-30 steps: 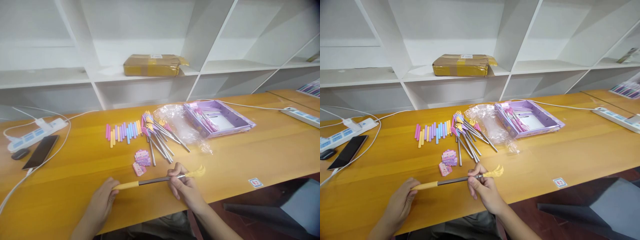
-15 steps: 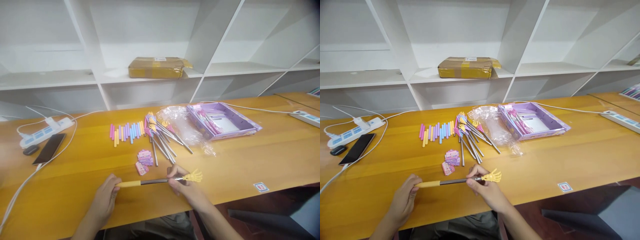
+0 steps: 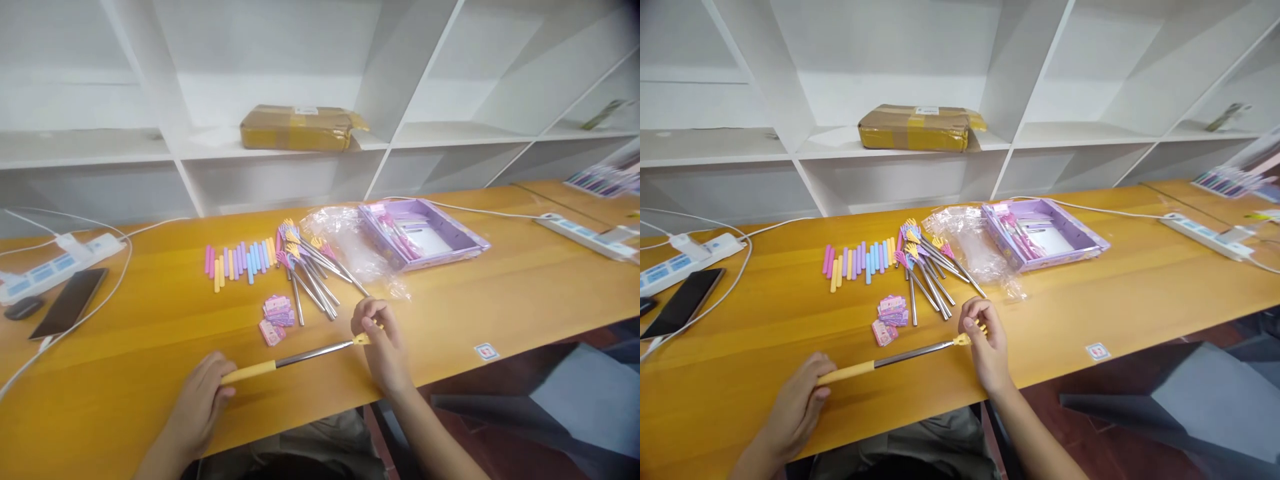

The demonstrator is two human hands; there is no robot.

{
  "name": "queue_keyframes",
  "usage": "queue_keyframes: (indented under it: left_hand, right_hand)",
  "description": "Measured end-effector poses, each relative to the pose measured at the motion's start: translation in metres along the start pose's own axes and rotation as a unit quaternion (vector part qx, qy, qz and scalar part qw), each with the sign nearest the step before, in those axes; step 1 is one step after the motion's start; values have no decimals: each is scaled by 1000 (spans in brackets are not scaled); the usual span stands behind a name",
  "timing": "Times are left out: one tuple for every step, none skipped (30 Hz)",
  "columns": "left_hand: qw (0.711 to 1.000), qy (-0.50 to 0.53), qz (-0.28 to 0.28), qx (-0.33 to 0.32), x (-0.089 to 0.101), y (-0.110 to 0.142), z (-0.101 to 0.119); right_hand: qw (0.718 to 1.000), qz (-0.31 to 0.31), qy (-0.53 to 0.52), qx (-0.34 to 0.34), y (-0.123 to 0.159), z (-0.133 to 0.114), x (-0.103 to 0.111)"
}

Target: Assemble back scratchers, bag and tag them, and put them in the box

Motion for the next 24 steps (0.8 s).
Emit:
queue_keyframes:
  left_hand:
    - [1000, -5, -5, -6, -1, -1, 3]
    - [1000, -11, -8, -12, -2, -3, 5]
    - [1000, -20, -9, -21, -2, -4, 9]
    - [999, -28, -8, -34, -1, -5, 13]
    - [998, -34, -9, -51, 0, -6, 18]
    - [997, -38, -10, -67, 0, -7, 22]
    - [996, -38, -12, -79, 1, -8, 26]
    - [995, -36, -15, -88, 1, -8, 28]
    - [995, -33, -18, -93, 1, -8, 30]
    - [994, -31, -22, -98, 0, -9, 31]
    - [994, -31, -25, -102, -1, -8, 32]
    - [994, -33, -27, -105, -2, -8, 33]
    - [993, -35, -28, -105, -3, -7, 33]
    - [994, -37, -29, -103, -4, -7, 32]
    - [994, -39, -29, -99, -5, -6, 31]
    - [994, -40, -27, -95, -6, -6, 31]
    - [995, -41, -25, -93, -6, -5, 30]
    - [995, -41, -23, -90, -5, -5, 30]
    - [995, -41, -19, -90, -5, -4, 30]
    - [995, -42, -15, -91, -4, -4, 30]
    - [995, -42, -12, -95, -4, -4, 31]
    - [994, -41, -10, -97, -3, -4, 32]
    - [994, -40, -9, -99, -3, -4, 33]
    - [994, -37, -5, -101, -2, -4, 33]
  right_hand:
    - [999, 20, 15, 24, 1, -3, 3]
    - [998, 35, 28, 43, 2, -6, 6]
    - [997, 45, 37, 55, 2, -8, 8]
    - [996, 54, 45, 63, 3, -10, 10]
    - [994, 63, 54, 68, 5, -12, 12]
    - [993, 71, 64, 70, 6, -13, 14]
    - [992, 78, 73, 70, 7, -14, 15]
    - [991, 82, 80, 69, 8, -15, 16]
    - [991, 85, 82, 66, 8, -15, 16]
    - [991, 86, 80, 63, 9, -15, 16]
    - [992, 86, 76, 59, 9, -15, 15]
    - [992, 85, 70, 56, 9, -15, 14]
    - [993, 83, 65, 51, 8, -15, 12]
    - [994, 79, 62, 45, 8, -15, 10]
    - [995, 73, 61, 39, 7, -15, 8]
    - [995, 66, 61, 33, 7, -15, 6]
    - [996, 58, 63, 29, 7, -15, 3]
    - [996, 51, 67, 26, 6, -15, 1]
    - [996, 44, 71, 24, 6, -15, -1]
    - [996, 38, 75, 23, 7, -14, -3]
    - [996, 35, 78, 22, 7, -13, -5]
    - [996, 33, 80, 19, 8, -12, -6]
    - [996, 31, 85, 16, 9, -10, -7]
    - [995, 27, 92, 12, 9, -8, -8]
Point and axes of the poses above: each hand's wrist, its own y-axis away from the middle knuckle, its own x-axis out of the back of the hand, z = x × y, the point moved 9 cm from there along -y, towards the middle knuckle, and after that the axes turned 12 degrees about -z, right-handed, at the moved point
